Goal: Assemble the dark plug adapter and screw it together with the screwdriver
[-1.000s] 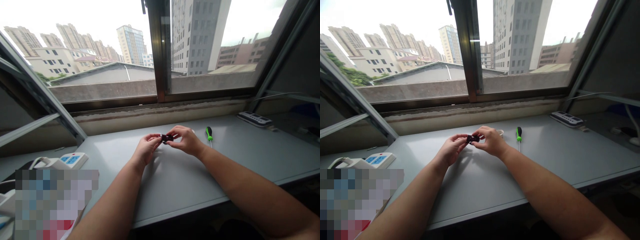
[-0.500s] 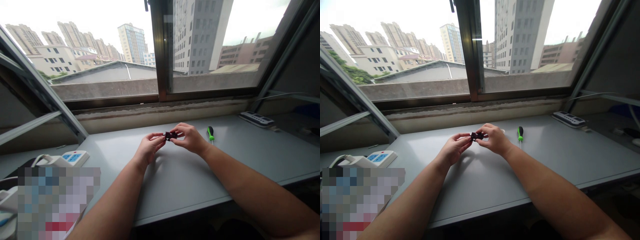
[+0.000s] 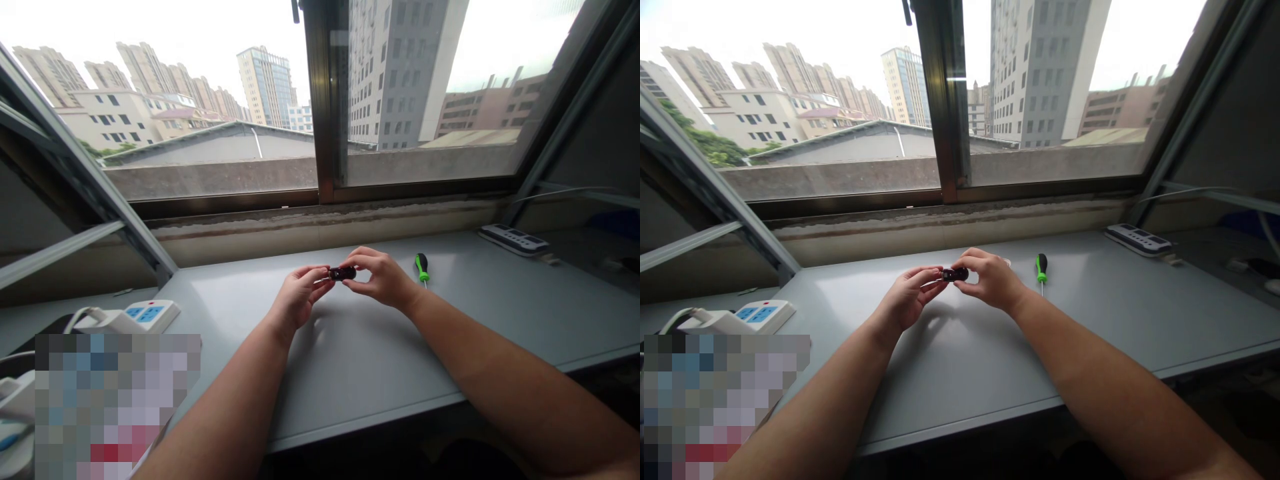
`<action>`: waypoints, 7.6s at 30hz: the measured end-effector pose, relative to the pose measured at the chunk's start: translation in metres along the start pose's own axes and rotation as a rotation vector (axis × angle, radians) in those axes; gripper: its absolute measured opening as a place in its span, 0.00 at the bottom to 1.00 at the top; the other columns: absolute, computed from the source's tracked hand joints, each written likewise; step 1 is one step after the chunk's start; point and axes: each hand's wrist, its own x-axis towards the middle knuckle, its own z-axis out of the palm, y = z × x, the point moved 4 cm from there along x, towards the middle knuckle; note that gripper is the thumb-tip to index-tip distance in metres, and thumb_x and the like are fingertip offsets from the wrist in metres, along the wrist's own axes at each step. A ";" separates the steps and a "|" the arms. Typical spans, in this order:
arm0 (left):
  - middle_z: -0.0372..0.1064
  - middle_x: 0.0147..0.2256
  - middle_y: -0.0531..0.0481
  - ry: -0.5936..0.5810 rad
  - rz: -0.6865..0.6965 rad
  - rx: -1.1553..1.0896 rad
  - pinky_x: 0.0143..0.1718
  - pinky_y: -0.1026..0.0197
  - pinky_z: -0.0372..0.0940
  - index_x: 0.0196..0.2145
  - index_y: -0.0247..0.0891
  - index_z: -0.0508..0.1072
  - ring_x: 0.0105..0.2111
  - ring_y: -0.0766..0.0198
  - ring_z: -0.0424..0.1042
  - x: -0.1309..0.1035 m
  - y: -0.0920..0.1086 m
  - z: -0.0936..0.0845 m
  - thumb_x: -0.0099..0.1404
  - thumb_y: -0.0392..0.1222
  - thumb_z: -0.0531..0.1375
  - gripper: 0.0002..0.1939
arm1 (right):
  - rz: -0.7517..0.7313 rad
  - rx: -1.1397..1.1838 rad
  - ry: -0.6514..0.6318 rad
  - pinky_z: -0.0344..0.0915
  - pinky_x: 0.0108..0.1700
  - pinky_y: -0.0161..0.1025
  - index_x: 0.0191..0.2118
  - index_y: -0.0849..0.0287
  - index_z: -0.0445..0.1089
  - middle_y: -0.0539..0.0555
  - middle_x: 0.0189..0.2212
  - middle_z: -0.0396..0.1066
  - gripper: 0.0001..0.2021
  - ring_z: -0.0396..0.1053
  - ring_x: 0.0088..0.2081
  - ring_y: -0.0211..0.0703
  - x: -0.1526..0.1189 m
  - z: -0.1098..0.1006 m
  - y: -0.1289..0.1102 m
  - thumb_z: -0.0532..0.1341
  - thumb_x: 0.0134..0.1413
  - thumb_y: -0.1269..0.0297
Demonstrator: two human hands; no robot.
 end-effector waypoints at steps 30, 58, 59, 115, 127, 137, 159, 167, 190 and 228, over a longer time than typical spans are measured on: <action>0.80 0.40 0.37 0.030 -0.019 -0.035 0.51 0.56 0.75 0.34 0.31 0.79 0.43 0.55 0.80 -0.004 0.004 0.005 0.54 0.36 0.69 0.08 | -0.057 0.060 0.022 0.77 0.48 0.45 0.48 0.53 0.78 0.55 0.46 0.77 0.12 0.77 0.44 0.47 0.000 -0.003 -0.007 0.67 0.58 0.64; 0.79 0.38 0.44 -0.194 0.608 0.570 0.47 0.55 0.75 0.43 0.35 0.78 0.40 0.58 0.80 -0.015 0.013 0.016 0.60 0.40 0.71 0.14 | 0.068 0.413 -0.123 0.77 0.52 0.47 0.46 0.59 0.75 0.56 0.42 0.78 0.17 0.79 0.44 0.47 -0.003 0.006 0.019 0.74 0.51 0.63; 0.80 0.39 0.44 -0.196 0.639 0.605 0.48 0.54 0.75 0.44 0.36 0.78 0.40 0.58 0.80 -0.016 0.014 0.016 0.60 0.40 0.71 0.14 | 0.055 0.392 -0.122 0.77 0.51 0.46 0.45 0.59 0.75 0.56 0.41 0.78 0.16 0.79 0.43 0.47 -0.002 0.005 0.017 0.74 0.52 0.63; 0.73 0.42 0.47 -0.157 -0.059 0.381 0.43 0.55 0.74 0.56 0.42 0.71 0.34 0.62 0.79 -0.003 -0.007 0.001 0.54 0.42 0.76 0.34 | 0.711 -0.249 -0.534 0.64 0.28 0.37 0.26 0.56 0.79 0.52 0.22 0.76 0.06 0.72 0.25 0.43 -0.018 -0.039 0.071 0.67 0.40 0.74; 0.73 0.39 0.47 -0.163 -0.119 0.387 0.40 0.55 0.76 0.55 0.38 0.73 0.32 0.62 0.79 -0.002 -0.014 0.001 0.52 0.42 0.77 0.34 | 0.504 -0.116 -0.493 0.59 0.29 0.34 0.32 0.56 0.80 0.48 0.25 0.73 0.10 0.65 0.27 0.37 -0.013 -0.032 0.058 0.63 0.42 0.72; 0.75 0.39 0.46 -0.219 -0.127 0.389 0.37 0.56 0.77 0.51 0.39 0.74 0.32 0.60 0.80 -0.004 -0.015 0.002 0.51 0.43 0.77 0.31 | 0.384 0.046 -0.492 0.57 0.29 0.33 0.34 0.58 0.80 0.47 0.22 0.67 0.12 0.61 0.25 0.35 -0.010 -0.012 0.043 0.60 0.45 0.71; 0.74 0.32 0.49 -0.246 -0.248 0.349 0.34 0.61 0.73 0.46 0.33 0.74 0.27 0.67 0.75 -0.010 -0.015 0.012 0.49 0.40 0.78 0.29 | 0.163 -0.148 -0.534 0.58 0.33 0.34 0.31 0.58 0.79 0.49 0.25 0.72 0.09 0.65 0.28 0.38 -0.004 0.020 0.029 0.60 0.47 0.73; 0.74 0.33 0.48 -0.253 -0.264 0.370 0.36 0.61 0.73 0.50 0.32 0.72 0.28 0.67 0.74 -0.010 -0.016 0.010 0.49 0.40 0.78 0.33 | 0.224 -0.248 -0.618 0.61 0.33 0.35 0.35 0.58 0.81 0.52 0.28 0.78 0.10 0.70 0.29 0.40 -0.006 0.015 0.022 0.61 0.50 0.71; 0.69 0.29 0.53 -0.366 -0.258 0.380 0.34 0.62 0.68 0.48 0.32 0.75 0.28 0.68 0.71 -0.011 -0.015 0.013 0.48 0.46 0.78 0.33 | 0.017 0.187 -0.295 0.68 0.40 0.36 0.39 0.59 0.75 0.55 0.41 0.70 0.05 0.68 0.35 0.38 -0.001 0.014 0.002 0.62 0.61 0.67; 0.77 0.39 0.44 -0.336 -0.286 0.421 0.33 0.64 0.67 0.54 0.34 0.76 0.29 0.69 0.72 -0.011 -0.013 0.009 0.53 0.41 0.76 0.32 | 0.478 -0.200 -0.188 0.70 0.43 0.42 0.36 0.57 0.77 0.55 0.37 0.78 0.09 0.74 0.36 0.45 -0.010 -0.038 0.078 0.68 0.52 0.59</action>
